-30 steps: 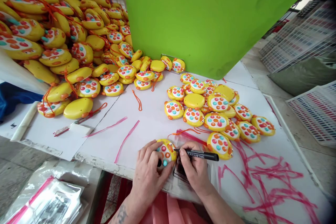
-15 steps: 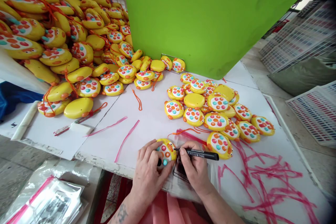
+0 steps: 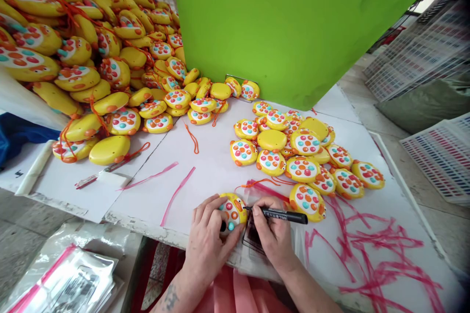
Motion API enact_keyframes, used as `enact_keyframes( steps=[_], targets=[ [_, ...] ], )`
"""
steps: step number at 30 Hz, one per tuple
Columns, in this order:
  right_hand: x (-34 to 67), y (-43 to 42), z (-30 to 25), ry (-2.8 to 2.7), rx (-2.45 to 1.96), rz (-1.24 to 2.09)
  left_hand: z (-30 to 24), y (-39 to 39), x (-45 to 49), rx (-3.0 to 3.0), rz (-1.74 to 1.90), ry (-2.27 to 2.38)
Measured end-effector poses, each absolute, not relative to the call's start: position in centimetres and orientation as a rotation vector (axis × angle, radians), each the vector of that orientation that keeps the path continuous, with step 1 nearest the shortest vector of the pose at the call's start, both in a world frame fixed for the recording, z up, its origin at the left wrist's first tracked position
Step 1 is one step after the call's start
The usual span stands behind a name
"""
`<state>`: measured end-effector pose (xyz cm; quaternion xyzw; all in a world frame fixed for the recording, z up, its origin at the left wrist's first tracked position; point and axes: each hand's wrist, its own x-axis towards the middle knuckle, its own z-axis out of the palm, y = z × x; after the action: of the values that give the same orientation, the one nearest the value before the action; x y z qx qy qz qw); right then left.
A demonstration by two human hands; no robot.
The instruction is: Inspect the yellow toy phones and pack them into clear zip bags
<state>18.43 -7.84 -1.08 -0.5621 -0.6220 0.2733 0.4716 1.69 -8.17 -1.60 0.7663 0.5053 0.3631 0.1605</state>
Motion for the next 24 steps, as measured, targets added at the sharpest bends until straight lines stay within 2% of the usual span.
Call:
enact_keyframes(
  steps=[24],
  targets=[
    [18.40,-7.86,-1.06,-1.535,-1.386,0.643,-1.65,-8.15,1.69,2.182,1.023,1.454]
  ],
)
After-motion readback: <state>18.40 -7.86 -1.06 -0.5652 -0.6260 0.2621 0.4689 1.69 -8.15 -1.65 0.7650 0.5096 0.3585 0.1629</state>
